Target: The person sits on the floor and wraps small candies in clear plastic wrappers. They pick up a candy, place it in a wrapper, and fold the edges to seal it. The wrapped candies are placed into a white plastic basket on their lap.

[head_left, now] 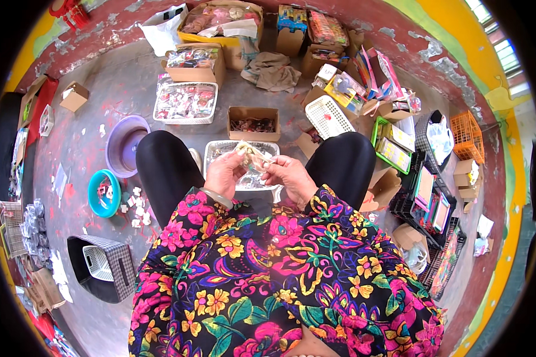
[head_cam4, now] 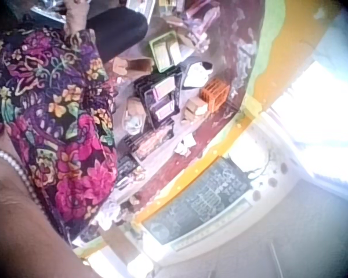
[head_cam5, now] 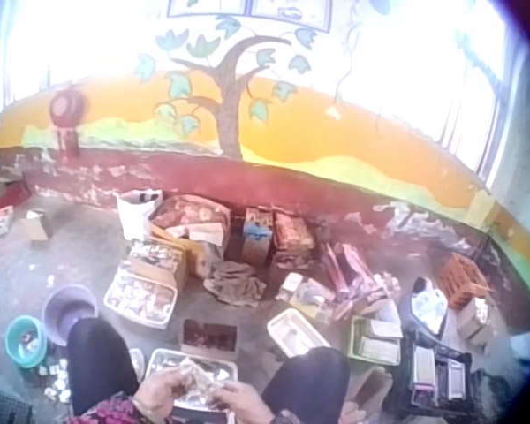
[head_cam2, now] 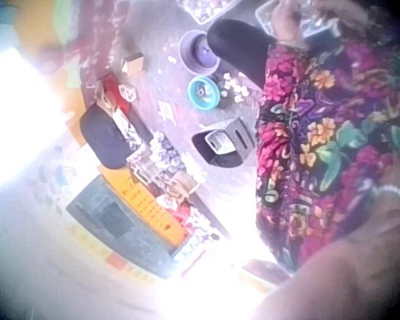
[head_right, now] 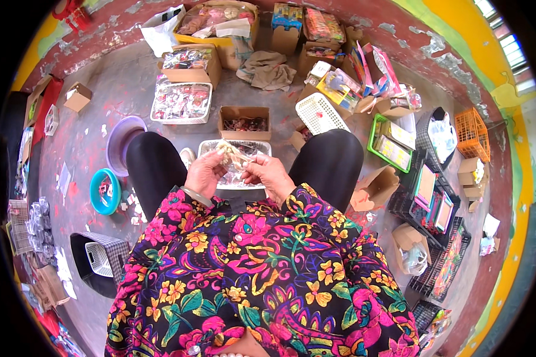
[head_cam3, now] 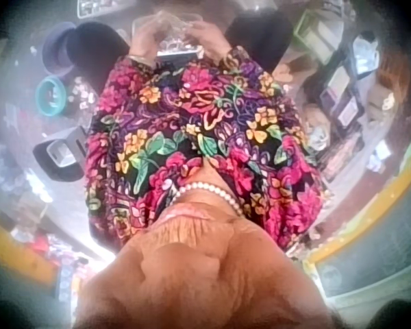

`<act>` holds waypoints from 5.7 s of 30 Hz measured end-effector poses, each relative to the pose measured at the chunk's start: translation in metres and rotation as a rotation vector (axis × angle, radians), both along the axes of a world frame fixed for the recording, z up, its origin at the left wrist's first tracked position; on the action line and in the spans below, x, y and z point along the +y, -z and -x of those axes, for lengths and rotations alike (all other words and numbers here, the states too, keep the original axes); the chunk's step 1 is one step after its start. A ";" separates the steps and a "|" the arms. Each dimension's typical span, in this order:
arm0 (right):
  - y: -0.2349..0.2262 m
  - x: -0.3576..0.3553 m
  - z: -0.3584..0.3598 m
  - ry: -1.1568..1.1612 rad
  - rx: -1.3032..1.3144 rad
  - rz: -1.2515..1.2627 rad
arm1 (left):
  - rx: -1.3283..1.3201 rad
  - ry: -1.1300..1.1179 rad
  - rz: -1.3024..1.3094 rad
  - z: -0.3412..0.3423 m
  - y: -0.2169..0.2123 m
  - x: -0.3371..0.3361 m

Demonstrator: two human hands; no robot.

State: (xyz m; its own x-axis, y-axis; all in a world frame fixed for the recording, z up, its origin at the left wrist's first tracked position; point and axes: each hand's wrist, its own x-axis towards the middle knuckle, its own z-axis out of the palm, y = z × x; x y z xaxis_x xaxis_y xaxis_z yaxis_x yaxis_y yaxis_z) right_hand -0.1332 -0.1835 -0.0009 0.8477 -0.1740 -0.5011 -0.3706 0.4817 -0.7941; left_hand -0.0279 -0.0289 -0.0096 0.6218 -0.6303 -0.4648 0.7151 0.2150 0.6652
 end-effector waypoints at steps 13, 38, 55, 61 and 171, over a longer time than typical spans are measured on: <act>0.032 -0.054 -0.031 -0.408 0.078 0.894 | 0.042 -0.391 0.000 -0.032 0.004 0.023; -0.123 -0.177 0.043 0.618 -0.343 0.952 | 0.037 -0.269 0.030 -0.021 -0.001 0.009; 0.091 -0.265 0.050 0.191 0.531 1.295 | -0.029 -0.276 -0.076 -0.014 0.002 0.013; 0.121 -0.244 0.010 0.160 0.625 1.402 | -0.032 -0.279 -0.134 -0.012 0.005 0.016; -0.030 -0.003 -0.022 0.139 -0.338 0.895 | 0.003 0.066 0.109 0.010 -0.030 -0.003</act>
